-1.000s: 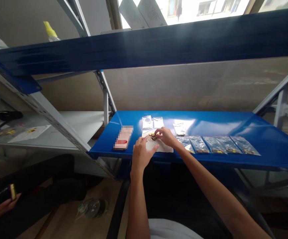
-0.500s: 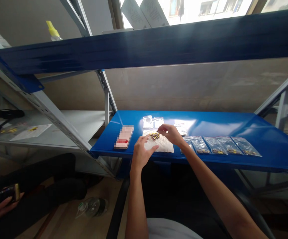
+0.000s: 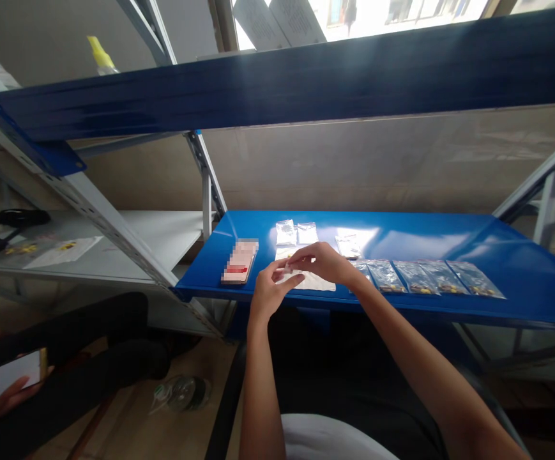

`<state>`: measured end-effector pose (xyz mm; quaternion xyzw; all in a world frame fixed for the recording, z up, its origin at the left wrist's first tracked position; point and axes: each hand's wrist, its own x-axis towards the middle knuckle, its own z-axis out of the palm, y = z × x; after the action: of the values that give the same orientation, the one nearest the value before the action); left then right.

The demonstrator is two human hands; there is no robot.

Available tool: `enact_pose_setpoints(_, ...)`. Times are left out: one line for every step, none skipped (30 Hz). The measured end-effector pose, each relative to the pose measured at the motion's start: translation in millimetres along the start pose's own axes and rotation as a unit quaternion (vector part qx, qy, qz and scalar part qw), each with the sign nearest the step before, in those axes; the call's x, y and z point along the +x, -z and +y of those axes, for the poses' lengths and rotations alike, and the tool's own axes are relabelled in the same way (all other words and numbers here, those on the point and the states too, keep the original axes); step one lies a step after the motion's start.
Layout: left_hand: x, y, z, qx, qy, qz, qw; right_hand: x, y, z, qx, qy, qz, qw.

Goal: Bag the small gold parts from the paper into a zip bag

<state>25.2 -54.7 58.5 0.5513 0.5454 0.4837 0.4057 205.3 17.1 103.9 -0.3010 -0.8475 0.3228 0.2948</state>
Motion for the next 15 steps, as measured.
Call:
enact_pose_setpoints(-0.2,0.3,0.5,-0.007,0.004,-0.001,1.000,-0.7,1.3,0.9,0.003,0.007,-0.004,1.000)
enact_pose_setpoints(-0.4,0.5,1.2,-0.014,0.005,-0.004,1.000,-1.5,3.1,3.2,0.006,0.010,-0.004,1.000)
enact_pose_setpoints(-0.6,0.8,1.8,-0.020,0.005,-0.004,1.000,-2.2,5.2,7.1,0.005,0.008,0.002,1.000)
enact_pose_setpoints(-0.7,1.0,2.2,-0.024,0.002,-0.002,1.000,-2.9,7.1,12.7,-0.003,-0.001,0.014,1.000)
enact_pose_setpoints(-0.6,1.1,2.3,-0.024,-0.001,0.002,1.000,-3.4,8.5,19.9,-0.020,-0.016,0.031,0.999)
enact_pose_setpoints(-0.4,1.2,2.0,-0.021,-0.005,0.009,1.000,-3.6,9.1,28.5,-0.046,-0.037,0.051,0.997)
enact_pose_setpoints(-0.1,1.2,1.1,-0.015,-0.008,0.019,1.000,-3.6,8.6,37.9,-0.079,-0.060,0.069,0.993)
enact_pose_setpoints(0.4,1.1,-0.1,-0.006,-0.011,0.029,1.000,-3.4,6.9,47.7,-0.112,-0.081,0.082,0.987)
enact_pose_setpoints(0.9,0.9,-1.6,0.005,-0.016,0.039,0.999,-3.2,4.2,57.4,-0.141,-0.098,0.089,0.981)
enact_pose_setpoints(1.4,0.6,-3.3,0.018,-0.020,0.047,0.999,-2.9,0.8,66.4,-0.167,-0.107,0.089,0.976)
enact_pose_setpoints(1.8,0.2,-4.8,0.030,-0.026,0.054,0.998,-2.6,-3.1,74.3,-0.189,-0.112,0.086,0.972)
enact_pose_setpoints(2.1,-0.3,-6.2,0.041,-0.033,0.059,0.997,-2.2,-7.0,80.9,-0.208,-0.112,0.083,0.968)
enact_pose_setpoints(2.3,-0.8,-7.3,0.051,-0.043,0.063,0.996,-1.9,-10.6,86.2,-0.223,-0.112,0.081,0.965)
enact_pose_setpoints(2.3,-1.2,-8.1,0.062,-0.053,0.066,0.994,-1.5,-13.6,90.3,-0.233,-0.112,0.081,0.963)
enact_pose_setpoints(2.3,-1.6,-8.6,0.073,-0.063,0.068,0.993,-1.0,-15.9,93.2,-0.237,-0.113,0.081,0.962)
